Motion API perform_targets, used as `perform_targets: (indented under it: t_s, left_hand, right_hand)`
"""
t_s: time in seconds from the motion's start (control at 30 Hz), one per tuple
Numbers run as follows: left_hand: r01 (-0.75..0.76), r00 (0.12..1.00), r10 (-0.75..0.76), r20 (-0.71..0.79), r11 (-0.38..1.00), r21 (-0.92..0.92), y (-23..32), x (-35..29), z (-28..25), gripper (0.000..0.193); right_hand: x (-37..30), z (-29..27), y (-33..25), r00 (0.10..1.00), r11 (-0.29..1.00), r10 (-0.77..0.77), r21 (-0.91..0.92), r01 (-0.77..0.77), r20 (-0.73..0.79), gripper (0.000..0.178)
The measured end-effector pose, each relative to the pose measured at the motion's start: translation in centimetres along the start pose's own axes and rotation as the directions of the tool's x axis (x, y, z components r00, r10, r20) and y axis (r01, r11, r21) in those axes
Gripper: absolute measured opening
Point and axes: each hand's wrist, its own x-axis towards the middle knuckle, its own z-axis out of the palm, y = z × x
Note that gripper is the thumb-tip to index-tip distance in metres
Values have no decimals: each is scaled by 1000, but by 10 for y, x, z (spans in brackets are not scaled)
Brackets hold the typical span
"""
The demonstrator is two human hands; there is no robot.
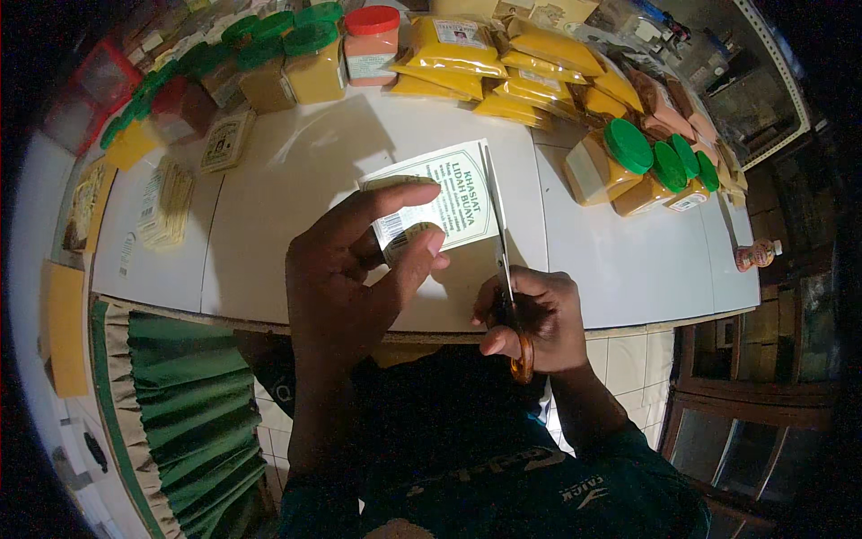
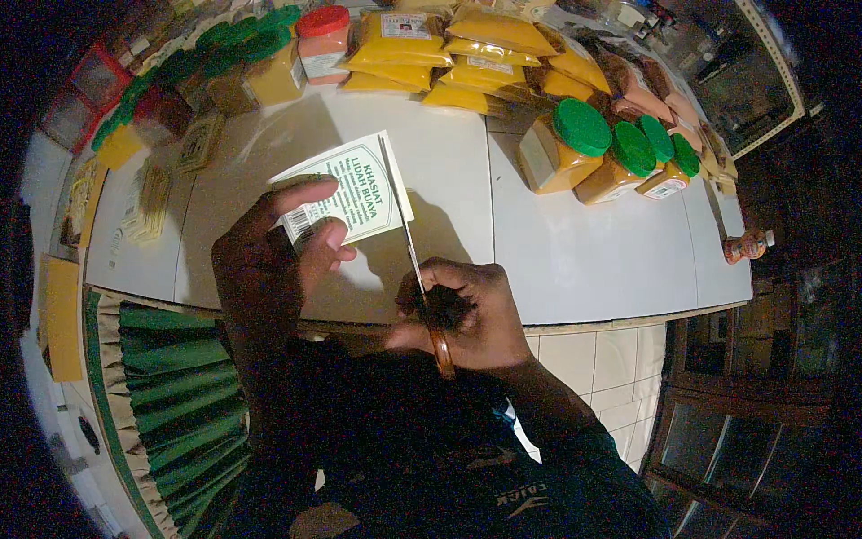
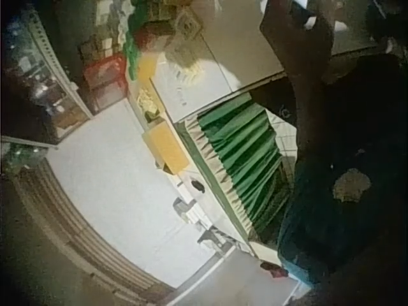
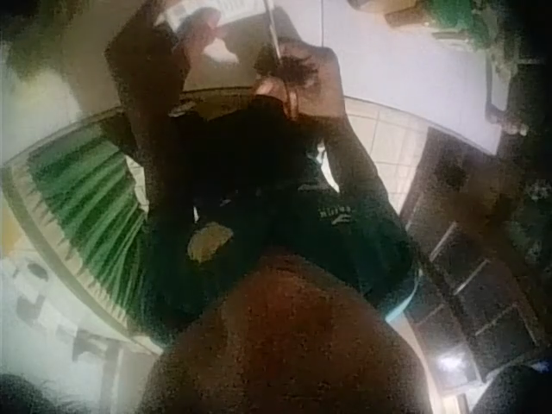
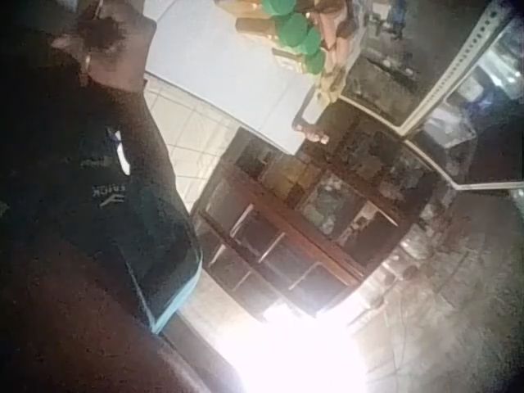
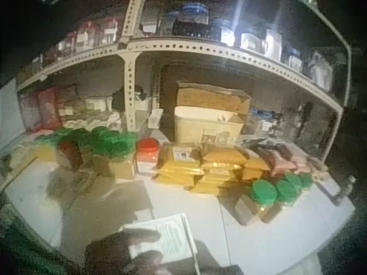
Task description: The recorder uses scissors to cut and separate individual product labels from a larger sheet in a pharmacy environment.
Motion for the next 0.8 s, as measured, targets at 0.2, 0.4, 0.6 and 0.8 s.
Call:
perform_targets:
  t_s: [0.2,0.4,0.6,0.8]
  left_hand:
    - [-8,1000,8,3,1000,12,-2,0,-3,27]
    - [57,998,-57,35,998,-19,-1,-1,-3,27]
    - [92,985,-100,142,994,63,-7,-12,-5,28]
    - [18,997,-27,70,992,126,-22,-5,-11,21]
  right_hand:
    - [1,-2,-10,995,995,79,-67,-75,66,36]
    - [-1,-1,-1,999,999,33,4,-33,-13,51]
    - [0,0,-4,996,994,92,65,-90,-23,35]
    - [1,2,-3,982,939,184,304,-162,-46,40]
